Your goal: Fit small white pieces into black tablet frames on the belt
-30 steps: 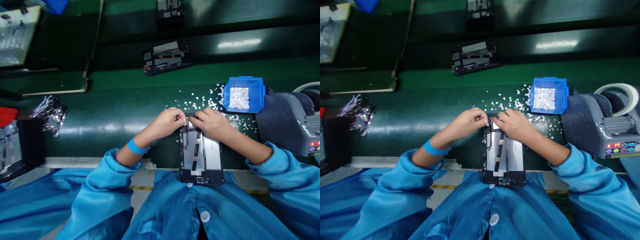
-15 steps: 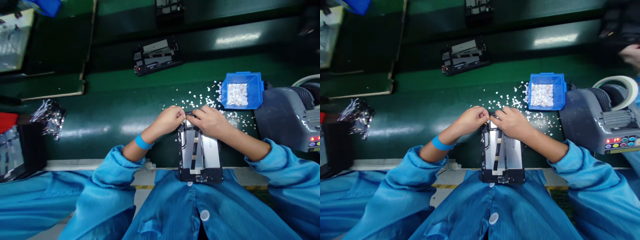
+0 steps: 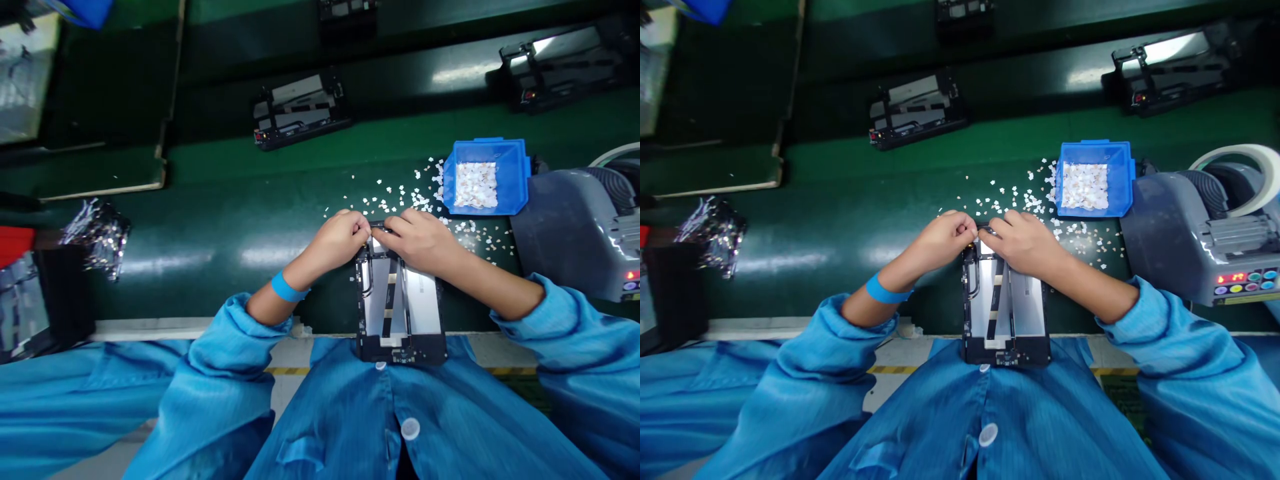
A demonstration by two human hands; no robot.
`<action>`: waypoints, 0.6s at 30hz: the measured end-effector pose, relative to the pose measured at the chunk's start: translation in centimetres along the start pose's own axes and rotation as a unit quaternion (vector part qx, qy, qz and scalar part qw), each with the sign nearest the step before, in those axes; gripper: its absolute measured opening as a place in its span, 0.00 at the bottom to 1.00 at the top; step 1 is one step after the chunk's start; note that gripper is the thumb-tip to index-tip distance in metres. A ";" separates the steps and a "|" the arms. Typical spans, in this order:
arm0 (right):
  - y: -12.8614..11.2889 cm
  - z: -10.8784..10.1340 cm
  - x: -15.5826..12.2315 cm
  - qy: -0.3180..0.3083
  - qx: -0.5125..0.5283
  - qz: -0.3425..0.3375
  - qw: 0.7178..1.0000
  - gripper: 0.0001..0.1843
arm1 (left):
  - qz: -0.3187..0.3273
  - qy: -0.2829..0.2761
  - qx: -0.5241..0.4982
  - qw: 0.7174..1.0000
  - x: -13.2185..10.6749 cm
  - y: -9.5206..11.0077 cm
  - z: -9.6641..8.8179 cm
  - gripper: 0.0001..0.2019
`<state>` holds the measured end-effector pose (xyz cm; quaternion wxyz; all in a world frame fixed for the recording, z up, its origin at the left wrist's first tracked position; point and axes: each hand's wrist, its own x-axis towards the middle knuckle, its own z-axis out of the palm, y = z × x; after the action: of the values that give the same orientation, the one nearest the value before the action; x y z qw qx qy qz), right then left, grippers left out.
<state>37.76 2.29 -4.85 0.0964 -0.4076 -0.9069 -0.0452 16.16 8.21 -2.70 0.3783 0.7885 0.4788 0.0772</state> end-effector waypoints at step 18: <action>0.1 0.0 0.0 -0.008 0.027 0.011 1.000 0.18 | -0.098 0.064 -0.230 0.966 0.2 -1.9 2.6 0.08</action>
<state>37.79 2.35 -4.83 0.1009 -0.4155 -0.9038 -0.0160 16.24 7.54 -5.81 0.5239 0.6232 0.5460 0.1978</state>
